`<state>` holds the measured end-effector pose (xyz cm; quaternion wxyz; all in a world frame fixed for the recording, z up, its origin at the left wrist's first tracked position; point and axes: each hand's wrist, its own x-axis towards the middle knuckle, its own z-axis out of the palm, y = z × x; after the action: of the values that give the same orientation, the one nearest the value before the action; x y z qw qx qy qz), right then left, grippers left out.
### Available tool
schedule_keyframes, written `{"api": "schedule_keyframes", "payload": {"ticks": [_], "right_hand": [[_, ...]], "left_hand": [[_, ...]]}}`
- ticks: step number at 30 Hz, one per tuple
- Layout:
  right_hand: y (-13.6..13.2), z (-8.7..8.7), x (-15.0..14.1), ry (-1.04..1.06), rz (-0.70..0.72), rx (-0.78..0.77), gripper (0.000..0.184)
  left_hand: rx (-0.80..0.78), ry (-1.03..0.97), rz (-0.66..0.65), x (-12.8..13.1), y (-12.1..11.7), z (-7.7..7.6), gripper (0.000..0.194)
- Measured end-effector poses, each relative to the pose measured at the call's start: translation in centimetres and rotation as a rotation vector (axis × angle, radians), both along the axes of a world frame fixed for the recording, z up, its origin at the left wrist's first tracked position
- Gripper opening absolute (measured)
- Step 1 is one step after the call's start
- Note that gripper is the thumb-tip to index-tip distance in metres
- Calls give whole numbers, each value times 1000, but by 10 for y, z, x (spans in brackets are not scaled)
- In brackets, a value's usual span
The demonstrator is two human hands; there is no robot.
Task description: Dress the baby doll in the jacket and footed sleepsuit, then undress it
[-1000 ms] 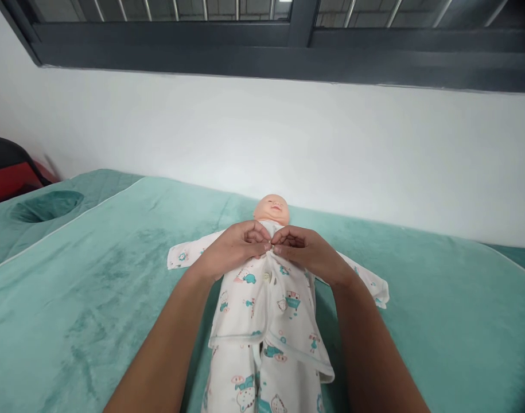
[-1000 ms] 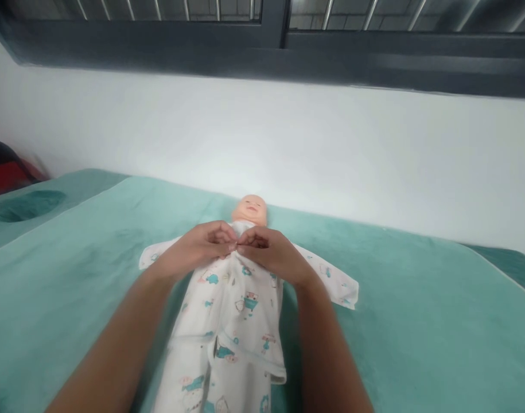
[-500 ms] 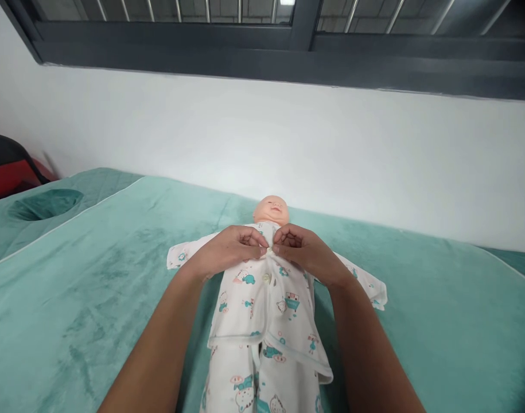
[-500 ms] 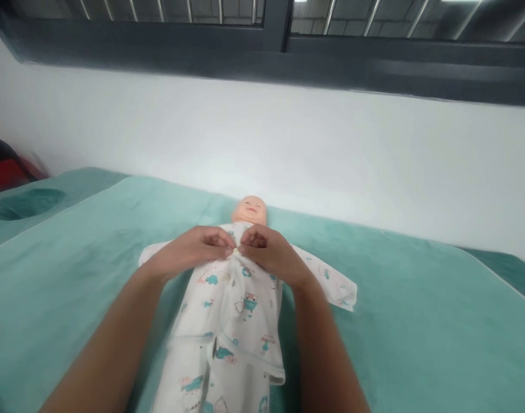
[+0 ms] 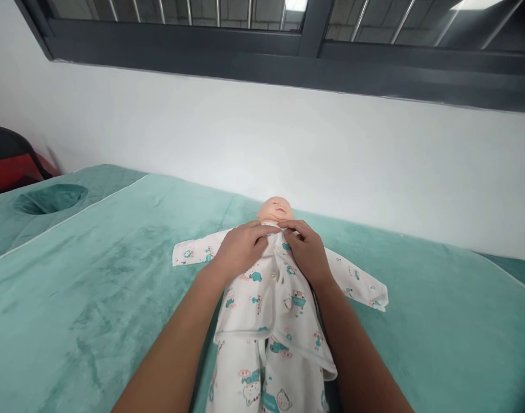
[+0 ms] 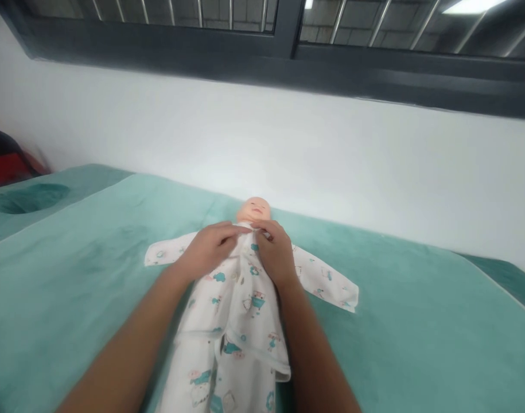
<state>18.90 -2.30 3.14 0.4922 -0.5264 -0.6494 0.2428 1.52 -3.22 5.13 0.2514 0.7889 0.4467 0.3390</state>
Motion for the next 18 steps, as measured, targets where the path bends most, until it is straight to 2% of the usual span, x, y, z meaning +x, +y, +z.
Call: {"api": "schedule_keyframes", "payload": {"ticks": [4,13,18], "right_hand": [[3,-2,2,-17,29,-34,24],[5,-2,4,-96,91,-22,28],[4,-2,4,-39,119,-9,28]], "left_hand": [[41,66,19,1,4,-6,41],[73,121,33,1,4,-7,39],[84,135,88,5,4,-10,43]]}}
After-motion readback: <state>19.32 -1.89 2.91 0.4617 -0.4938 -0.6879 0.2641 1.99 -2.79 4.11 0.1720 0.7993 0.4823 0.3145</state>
